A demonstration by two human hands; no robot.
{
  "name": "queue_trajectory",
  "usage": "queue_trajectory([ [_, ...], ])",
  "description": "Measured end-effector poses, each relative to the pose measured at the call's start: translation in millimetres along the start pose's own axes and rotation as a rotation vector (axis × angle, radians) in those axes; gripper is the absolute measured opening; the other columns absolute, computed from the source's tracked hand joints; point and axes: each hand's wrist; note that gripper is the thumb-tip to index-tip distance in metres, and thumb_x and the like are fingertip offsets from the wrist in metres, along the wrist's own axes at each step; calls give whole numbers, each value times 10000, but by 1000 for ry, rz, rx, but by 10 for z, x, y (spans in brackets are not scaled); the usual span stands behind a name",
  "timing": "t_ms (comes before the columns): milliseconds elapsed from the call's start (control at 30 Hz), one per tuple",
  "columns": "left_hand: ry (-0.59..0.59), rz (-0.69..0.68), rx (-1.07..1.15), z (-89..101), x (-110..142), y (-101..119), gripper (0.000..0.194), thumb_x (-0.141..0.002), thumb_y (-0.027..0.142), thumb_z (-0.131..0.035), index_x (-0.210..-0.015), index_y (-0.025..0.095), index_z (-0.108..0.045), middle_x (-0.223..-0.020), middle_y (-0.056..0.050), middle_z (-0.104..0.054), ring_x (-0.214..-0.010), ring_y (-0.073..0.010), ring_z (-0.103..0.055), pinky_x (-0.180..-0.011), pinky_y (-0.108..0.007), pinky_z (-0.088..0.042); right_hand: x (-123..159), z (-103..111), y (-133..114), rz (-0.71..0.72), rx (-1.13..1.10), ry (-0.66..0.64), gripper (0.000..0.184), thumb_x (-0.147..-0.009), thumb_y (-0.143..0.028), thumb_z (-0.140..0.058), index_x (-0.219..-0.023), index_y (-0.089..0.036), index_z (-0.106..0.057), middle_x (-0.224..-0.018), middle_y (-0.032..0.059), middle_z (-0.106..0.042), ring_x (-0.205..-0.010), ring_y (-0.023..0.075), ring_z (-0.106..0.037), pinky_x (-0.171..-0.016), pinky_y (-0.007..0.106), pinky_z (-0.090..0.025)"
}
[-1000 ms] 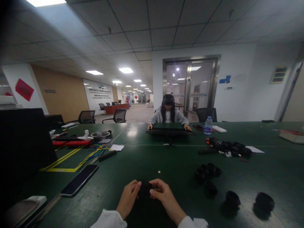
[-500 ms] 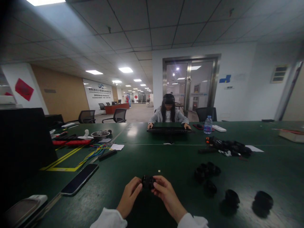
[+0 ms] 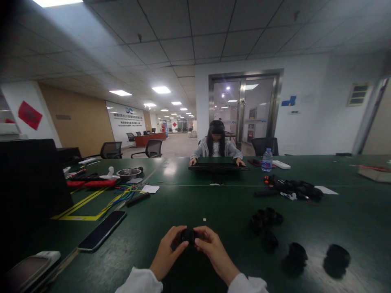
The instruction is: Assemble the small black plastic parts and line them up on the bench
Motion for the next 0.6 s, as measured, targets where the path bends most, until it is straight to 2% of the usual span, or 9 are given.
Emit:
queue_trajectory([
  [67, 14, 31, 26, -7, -4, -49, 294, -728, 340, -536, -988, 202, -539, -891, -56, -569, -784, -192, -540, -702, -305, -446, -1, -11, -3, 1, 22, 0, 272, -596, -235, -651, -861, -208, -596, -869, 16, -582, -717, 138, -530, -649, 277, -403],
  [200, -18, 91, 132, -14, 10, -99, 315, -779, 356, -451, -1042, 185, -483, -810, -31, -564, -630, -139, -544, -575, -245, -456, -7, -24, -3, -14, 15, 3, 263, -605, -218, -643, -863, -203, -594, -835, 14, -577, -697, 134, -527, -636, 273, -404],
  [367, -72, 6, 114, -2, 33, -36, 458, -731, 291, -531, -1156, 179, -405, -1018, -82, -537, -781, -172, -541, -678, -269, -440, -17, 12, 24, -35, -62, 41, 247, -645, -244, -616, -887, -208, -584, -857, 17, -568, -700, 120, -529, -648, 263, -406],
  [433, -84, 17, 99, -2, 29, -11, 443, -739, 274, -514, -1155, 172, -401, -1035, -89, -535, -785, -173, -542, -672, -267, -436, -20, 24, 34, -40, -65, 43, 257, -642, -260, -619, -891, -207, -583, -869, 20, -565, -700, 120, -529, -648, 265, -408],
  [533, -74, 44, 61, -5, 16, 14, 359, -738, 296, -518, -1064, 162, -450, -930, -65, -581, -779, -172, -543, -679, -256, -419, -18, 13, 26, -37, -55, 55, 278, -611, -274, -644, -874, -204, -590, -848, 15, -567, -688, 122, -529, -647, 269, -407],
  [600, -71, 74, 28, -6, 10, 23, 299, -733, 337, -522, -968, 159, -471, -807, -34, -592, -696, -154, -540, -622, -234, -408, -10, -7, 7, -37, -38, 63, 282, -586, -274, -662, -851, -205, -596, -838, 12, -572, -691, 128, -529, -651, 274, -404],
])
Point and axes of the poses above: each hand's wrist, its own x-axis away from the middle knuckle, its own z-axis out of the back of the hand, y = z × x
